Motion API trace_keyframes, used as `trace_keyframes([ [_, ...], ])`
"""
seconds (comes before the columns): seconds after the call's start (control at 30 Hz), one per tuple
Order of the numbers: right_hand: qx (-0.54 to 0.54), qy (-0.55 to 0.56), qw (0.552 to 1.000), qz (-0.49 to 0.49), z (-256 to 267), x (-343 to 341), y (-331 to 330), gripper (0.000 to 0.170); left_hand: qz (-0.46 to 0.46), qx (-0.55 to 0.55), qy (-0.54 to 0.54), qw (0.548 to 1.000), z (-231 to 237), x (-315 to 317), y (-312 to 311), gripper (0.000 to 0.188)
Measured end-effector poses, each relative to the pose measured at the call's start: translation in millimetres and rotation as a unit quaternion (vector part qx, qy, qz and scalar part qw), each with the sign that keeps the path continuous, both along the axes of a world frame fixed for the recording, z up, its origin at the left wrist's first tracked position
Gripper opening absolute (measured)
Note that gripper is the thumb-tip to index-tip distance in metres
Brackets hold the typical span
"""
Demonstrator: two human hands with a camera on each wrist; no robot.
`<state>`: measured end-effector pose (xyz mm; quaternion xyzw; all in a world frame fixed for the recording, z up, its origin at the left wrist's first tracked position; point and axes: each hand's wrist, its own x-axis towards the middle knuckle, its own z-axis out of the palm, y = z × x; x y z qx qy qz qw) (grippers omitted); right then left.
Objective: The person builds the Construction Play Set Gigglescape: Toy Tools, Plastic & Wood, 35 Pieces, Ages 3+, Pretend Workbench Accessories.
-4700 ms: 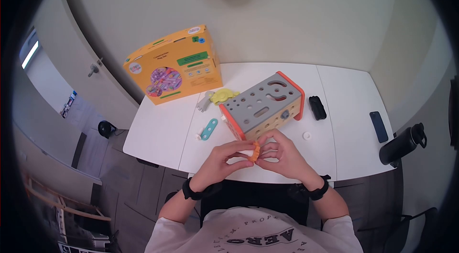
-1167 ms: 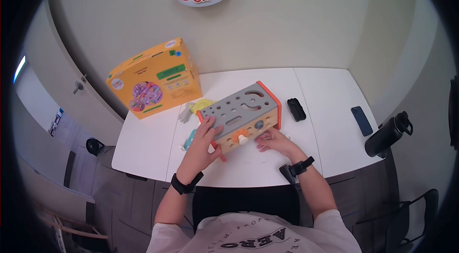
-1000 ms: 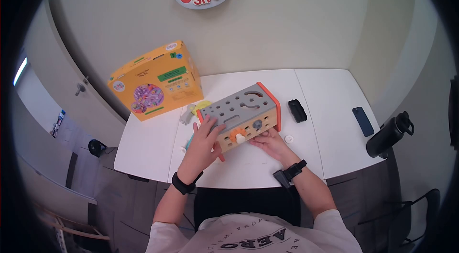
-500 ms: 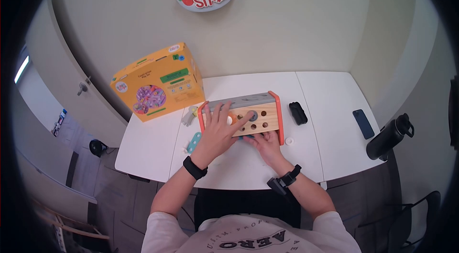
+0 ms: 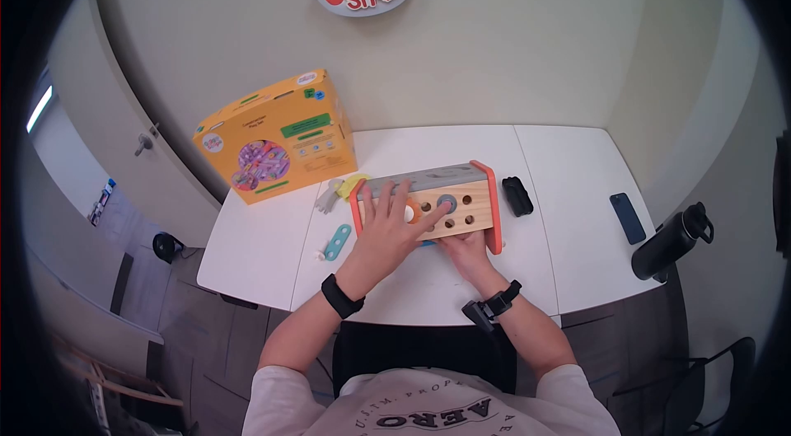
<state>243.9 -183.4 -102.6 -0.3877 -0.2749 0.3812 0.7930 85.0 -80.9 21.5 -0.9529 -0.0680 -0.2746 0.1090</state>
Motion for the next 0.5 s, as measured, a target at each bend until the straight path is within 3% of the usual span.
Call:
trace_keyframes([
  [0.5, -0.007, 0.061, 0.997, 0.036, 5.5, 6.4, -4.8, 0.054, 0.016, -0.001, 0.018, 1.0, -2.9, -1.5, -2.6, 0.096],
])
